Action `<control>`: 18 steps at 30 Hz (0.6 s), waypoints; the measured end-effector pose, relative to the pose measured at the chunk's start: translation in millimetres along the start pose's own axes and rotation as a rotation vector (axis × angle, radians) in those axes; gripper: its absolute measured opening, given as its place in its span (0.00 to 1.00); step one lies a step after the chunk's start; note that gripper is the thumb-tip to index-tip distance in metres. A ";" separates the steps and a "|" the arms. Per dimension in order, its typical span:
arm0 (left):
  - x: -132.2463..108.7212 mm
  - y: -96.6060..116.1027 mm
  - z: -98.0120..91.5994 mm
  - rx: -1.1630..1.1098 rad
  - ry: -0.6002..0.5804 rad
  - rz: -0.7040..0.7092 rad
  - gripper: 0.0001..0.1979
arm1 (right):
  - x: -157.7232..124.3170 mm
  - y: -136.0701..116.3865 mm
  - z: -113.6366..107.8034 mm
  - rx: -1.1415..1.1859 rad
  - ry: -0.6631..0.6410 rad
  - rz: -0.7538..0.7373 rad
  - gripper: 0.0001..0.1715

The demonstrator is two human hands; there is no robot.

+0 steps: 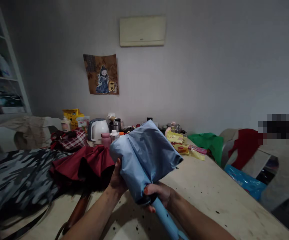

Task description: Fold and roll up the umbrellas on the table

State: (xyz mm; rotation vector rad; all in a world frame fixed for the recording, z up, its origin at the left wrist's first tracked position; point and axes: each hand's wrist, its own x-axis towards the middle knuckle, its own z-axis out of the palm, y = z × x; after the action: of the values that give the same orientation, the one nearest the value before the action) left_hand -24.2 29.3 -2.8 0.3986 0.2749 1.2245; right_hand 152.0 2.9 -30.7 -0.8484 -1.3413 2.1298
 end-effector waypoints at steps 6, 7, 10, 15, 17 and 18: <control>10.9 8.2 13.1 -0.117 0.195 0.093 0.11 | -4.8 -28.5 8.2 -0.104 0.101 -0.168 0.33; 12.8 9.8 13.2 -0.122 0.224 0.109 0.11 | -6.9 -31.3 6.9 -0.135 0.132 -0.222 0.33; 16.1 13.2 11.9 -0.113 0.259 0.128 0.13 | -11.5 -37.1 -3.8 -0.243 0.265 -0.358 0.29; 16.4 10.2 9.5 -0.100 0.210 0.167 0.18 | -16.2 -49.0 -30.4 -0.237 0.762 -0.717 0.24; 15.6 7.0 9.4 -0.095 0.203 0.165 0.17 | -20.1 -53.9 -35.0 -0.271 0.889 -0.904 0.29; 14.9 5.3 9.7 -0.083 0.195 0.146 0.15 | -22.3 -55.5 -35.0 -0.327 0.930 -0.989 0.32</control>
State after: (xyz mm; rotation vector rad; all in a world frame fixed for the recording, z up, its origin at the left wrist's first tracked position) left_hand -19.9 43.5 8.4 0.2304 0.3663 1.4161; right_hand 196.4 31.7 14.0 -0.8543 -1.1820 0.6232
